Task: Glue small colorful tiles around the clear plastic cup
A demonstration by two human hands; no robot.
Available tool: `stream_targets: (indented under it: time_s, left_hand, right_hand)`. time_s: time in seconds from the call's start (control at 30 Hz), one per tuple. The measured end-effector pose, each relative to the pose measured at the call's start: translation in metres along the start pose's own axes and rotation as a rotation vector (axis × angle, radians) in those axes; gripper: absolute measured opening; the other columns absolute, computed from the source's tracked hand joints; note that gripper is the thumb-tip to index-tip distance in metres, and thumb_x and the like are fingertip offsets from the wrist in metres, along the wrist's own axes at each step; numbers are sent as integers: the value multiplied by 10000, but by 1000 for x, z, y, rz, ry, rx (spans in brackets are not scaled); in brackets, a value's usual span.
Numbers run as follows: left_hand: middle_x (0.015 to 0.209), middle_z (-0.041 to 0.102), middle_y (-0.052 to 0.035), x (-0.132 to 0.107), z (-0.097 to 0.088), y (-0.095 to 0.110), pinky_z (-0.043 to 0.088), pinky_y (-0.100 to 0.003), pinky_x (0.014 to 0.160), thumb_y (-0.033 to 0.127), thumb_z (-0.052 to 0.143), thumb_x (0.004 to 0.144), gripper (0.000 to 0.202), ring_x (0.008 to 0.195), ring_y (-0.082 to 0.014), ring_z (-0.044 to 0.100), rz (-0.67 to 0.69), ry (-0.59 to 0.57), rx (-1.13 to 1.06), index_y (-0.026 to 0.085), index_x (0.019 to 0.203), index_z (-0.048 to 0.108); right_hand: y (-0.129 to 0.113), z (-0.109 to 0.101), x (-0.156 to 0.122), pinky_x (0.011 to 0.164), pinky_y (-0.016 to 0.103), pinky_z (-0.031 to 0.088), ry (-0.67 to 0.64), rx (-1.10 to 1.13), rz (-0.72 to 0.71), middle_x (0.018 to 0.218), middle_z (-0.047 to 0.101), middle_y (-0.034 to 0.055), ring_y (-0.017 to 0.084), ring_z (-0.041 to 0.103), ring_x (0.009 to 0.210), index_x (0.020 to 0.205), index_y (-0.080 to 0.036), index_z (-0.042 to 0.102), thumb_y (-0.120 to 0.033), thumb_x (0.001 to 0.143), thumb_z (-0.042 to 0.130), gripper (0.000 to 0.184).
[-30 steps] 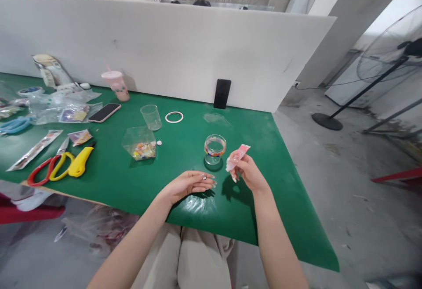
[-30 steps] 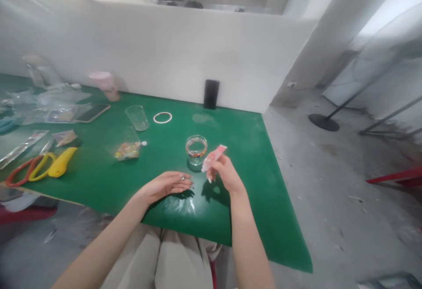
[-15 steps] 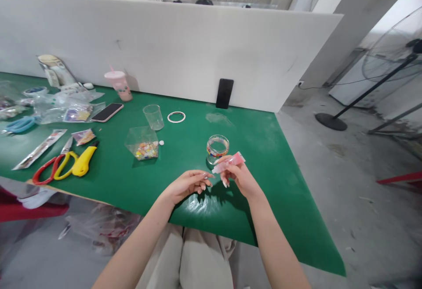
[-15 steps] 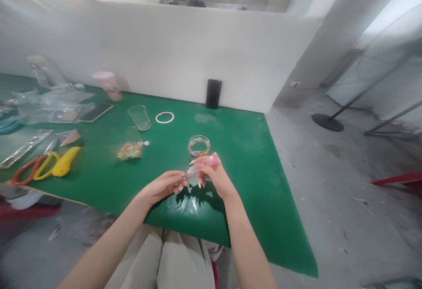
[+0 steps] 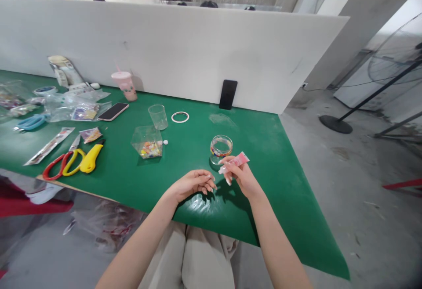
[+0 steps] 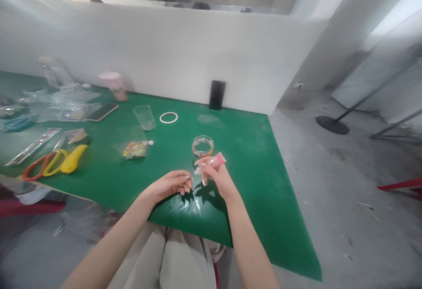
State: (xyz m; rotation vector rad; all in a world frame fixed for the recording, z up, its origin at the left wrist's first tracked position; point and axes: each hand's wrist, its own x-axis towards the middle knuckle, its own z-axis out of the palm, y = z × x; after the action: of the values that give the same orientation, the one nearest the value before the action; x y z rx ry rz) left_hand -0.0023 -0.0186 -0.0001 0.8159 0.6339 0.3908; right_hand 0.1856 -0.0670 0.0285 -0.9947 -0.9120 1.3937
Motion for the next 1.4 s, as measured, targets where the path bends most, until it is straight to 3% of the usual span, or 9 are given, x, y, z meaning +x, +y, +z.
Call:
stream_targets:
  time_s: [0.23, 0.47, 0.63, 1.07, 1.4]
  left_hand:
    - [862, 732, -116, 0, 0, 1, 513, -207, 669, 304, 781, 691, 312, 705, -133, 686, -40, 11, 25, 89, 898, 689]
    - [817, 726, -116, 0, 1, 2, 502, -186, 642, 327, 783, 688, 367, 672, -116, 673, -33, 66, 13, 67, 933, 695]
    - [853, 727, -148, 0, 2, 2, 510, -198, 672, 317, 763, 716, 334, 722, -141, 685, -37, 93, -10, 55, 913, 699]
    - [826, 726, -130, 0, 3, 3, 522, -189, 679, 310, 745, 740, 310, 709, -129, 682, -26, 105, -40, 60, 918, 702]
    - [958, 721, -152, -1, 3, 5, 524, -220, 775, 308, 670, 813, 307, 825, -158, 692, -38, 129, -58, 63, 996, 686]
  right_hand:
    - [4, 2, -2, 423, 208, 401, 18, -22, -9, 473, 574, -31, 80, 502, 403, 784, -156, 684, -416, 730, 707, 267]
    - [7, 5, -2, 469, 206, 442, 10, -29, -15, 549, 654, -1, 113, 611, 501, 851, -168, 668, -433, 757, 684, 282]
    - [10, 6, -1, 468, 207, 445, 10, -79, -24, 562, 651, -8, 109, 605, 498, 840, -168, 668, -411, 766, 679, 254]
    - [11, 7, -1, 495, 221, 456, 36, -83, -15, 577, 656, -5, 111, 595, 511, 879, -171, 668, -406, 735, 707, 278]
    - [11, 8, 0, 500, 237, 473, 45, -115, -43, 589, 662, 10, 120, 600, 519, 847, -167, 687, -471, 733, 695, 324]
